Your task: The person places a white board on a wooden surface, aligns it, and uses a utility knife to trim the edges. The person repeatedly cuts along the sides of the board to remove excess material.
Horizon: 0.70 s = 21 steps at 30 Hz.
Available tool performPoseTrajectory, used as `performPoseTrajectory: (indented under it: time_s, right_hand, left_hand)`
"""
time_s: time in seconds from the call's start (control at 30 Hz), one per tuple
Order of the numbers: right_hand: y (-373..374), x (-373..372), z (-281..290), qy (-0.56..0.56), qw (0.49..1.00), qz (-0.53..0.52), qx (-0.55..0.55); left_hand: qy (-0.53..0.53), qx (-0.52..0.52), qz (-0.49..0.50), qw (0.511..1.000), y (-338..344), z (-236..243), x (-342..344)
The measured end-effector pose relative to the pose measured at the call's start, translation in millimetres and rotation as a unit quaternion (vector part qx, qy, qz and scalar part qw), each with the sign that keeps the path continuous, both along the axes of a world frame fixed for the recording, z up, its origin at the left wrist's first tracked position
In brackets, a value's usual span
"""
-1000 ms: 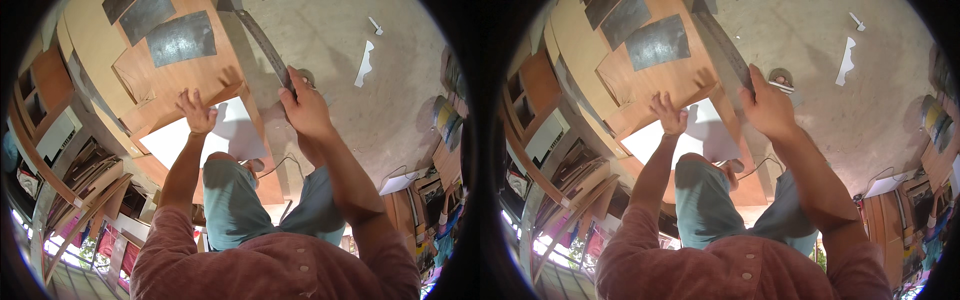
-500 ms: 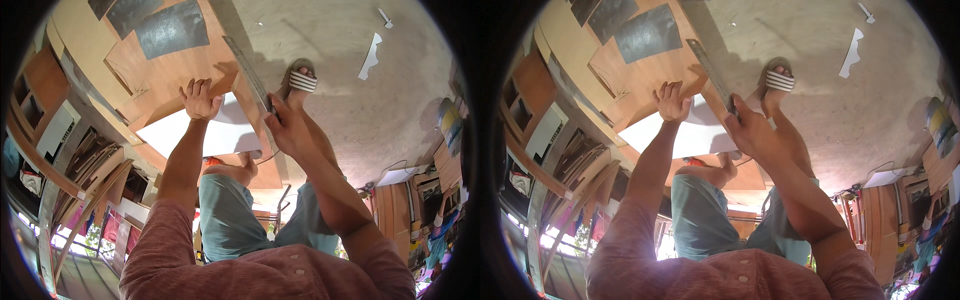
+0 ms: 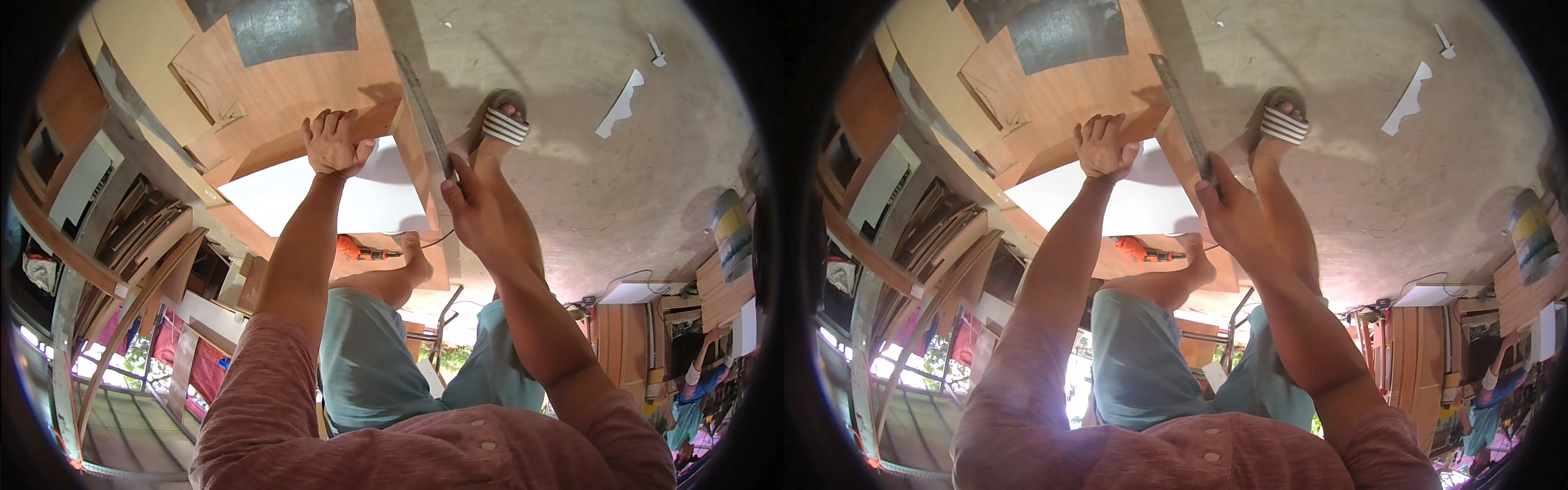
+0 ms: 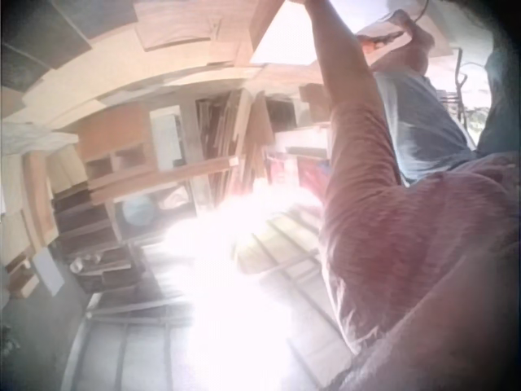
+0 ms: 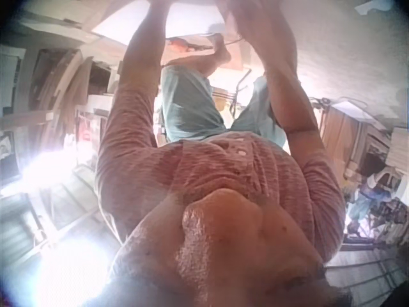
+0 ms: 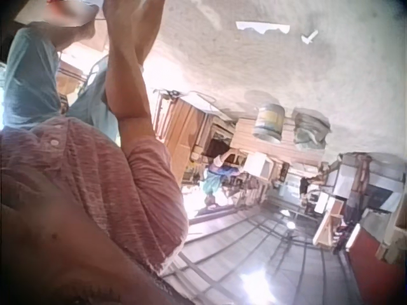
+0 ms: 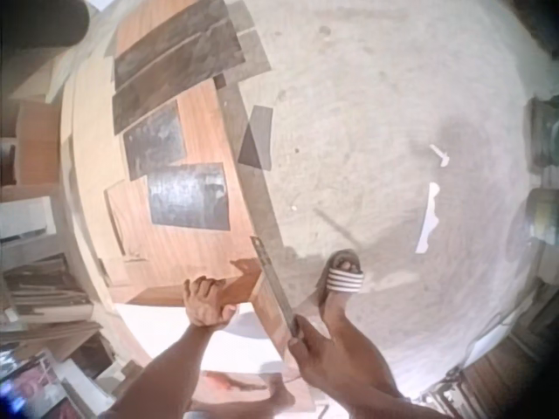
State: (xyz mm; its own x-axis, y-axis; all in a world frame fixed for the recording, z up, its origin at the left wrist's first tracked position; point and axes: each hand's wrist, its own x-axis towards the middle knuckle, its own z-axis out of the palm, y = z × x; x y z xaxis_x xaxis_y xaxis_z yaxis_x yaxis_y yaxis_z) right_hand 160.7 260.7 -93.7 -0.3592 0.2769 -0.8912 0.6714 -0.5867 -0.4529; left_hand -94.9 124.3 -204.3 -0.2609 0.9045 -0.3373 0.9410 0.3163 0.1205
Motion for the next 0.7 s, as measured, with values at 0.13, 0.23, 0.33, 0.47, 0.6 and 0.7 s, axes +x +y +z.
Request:
performPoseTrajectory:
  time_s: [0.13,0.23,0.33,0.47,0.6,0.7]
  right_hand:
    - [11.7,0.1,0.5,-0.014,0.999,-0.003,-0.031]
    - [14.0,2.1,0.2,-0.023,0.999,0.009,-0.041]
    - [15.6,3.9,-1.7,-0.025,0.998,0.046,-0.040]
    - [13.9,7.4,-5.3,-0.016,0.999,0.016,-0.028]
    - [13.0,8.0,-8.2,0.000,1.000,-0.024,0.000]
    - [13.9,8.4,-9.3,-0.001,0.999,-0.033,-0.020]
  left_hand:
    - [0.005,-0.018,-0.010,1.000,0.3,0.5,-1.1]
    - [-0.005,-0.012,-0.011,1.000,3.5,0.1,-2.2]
    - [-0.019,-0.011,-0.005,1.000,1.9,0.8,-2.7]
    - [-0.014,-0.025,0.002,1.000,3.6,3.0,-0.2]
    - [-0.009,-0.016,-0.003,1.000,2.5,2.0,-0.6]
    - [-0.009,-0.010,-0.001,1.000,1.9,1.6,-0.3]
